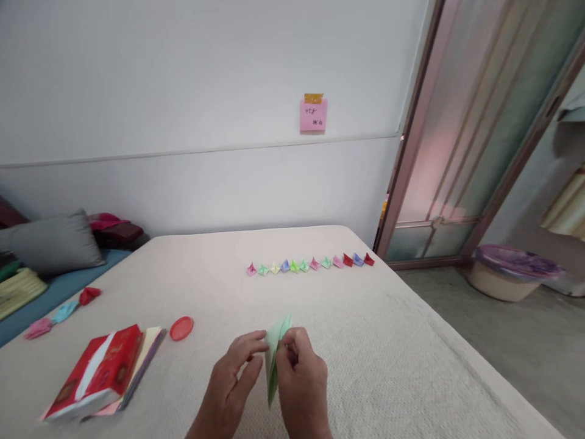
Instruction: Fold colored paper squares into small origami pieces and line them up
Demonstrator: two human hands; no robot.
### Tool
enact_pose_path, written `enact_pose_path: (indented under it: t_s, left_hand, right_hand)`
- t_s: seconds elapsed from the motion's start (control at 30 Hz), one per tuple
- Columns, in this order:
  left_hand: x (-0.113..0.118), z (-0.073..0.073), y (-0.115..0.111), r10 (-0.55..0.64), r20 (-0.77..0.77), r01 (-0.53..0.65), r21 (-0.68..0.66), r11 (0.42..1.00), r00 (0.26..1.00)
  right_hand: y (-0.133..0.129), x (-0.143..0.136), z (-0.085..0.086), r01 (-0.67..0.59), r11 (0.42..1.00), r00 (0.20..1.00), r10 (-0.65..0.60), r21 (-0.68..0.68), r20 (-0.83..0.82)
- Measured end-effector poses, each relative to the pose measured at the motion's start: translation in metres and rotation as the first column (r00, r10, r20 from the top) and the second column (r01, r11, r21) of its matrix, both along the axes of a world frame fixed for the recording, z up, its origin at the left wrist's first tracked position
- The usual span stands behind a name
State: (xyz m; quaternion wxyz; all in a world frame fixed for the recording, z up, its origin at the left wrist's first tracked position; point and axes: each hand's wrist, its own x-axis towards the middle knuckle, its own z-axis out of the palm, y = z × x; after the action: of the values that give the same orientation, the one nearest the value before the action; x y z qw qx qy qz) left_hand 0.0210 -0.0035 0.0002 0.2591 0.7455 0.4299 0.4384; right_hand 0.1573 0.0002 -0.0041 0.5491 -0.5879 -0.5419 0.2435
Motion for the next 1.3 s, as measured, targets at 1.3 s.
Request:
enact_pose_path:
  t_s: [1.3]
  left_hand:
    - [-0.028,0.012,0.012,0.125,0.624,0.272,-0.500,0.822,0.771]
  right_hand:
    - [0.005,0.027,0.028,-0.578,0.789,0.808,0.518,-0.209,-0.280]
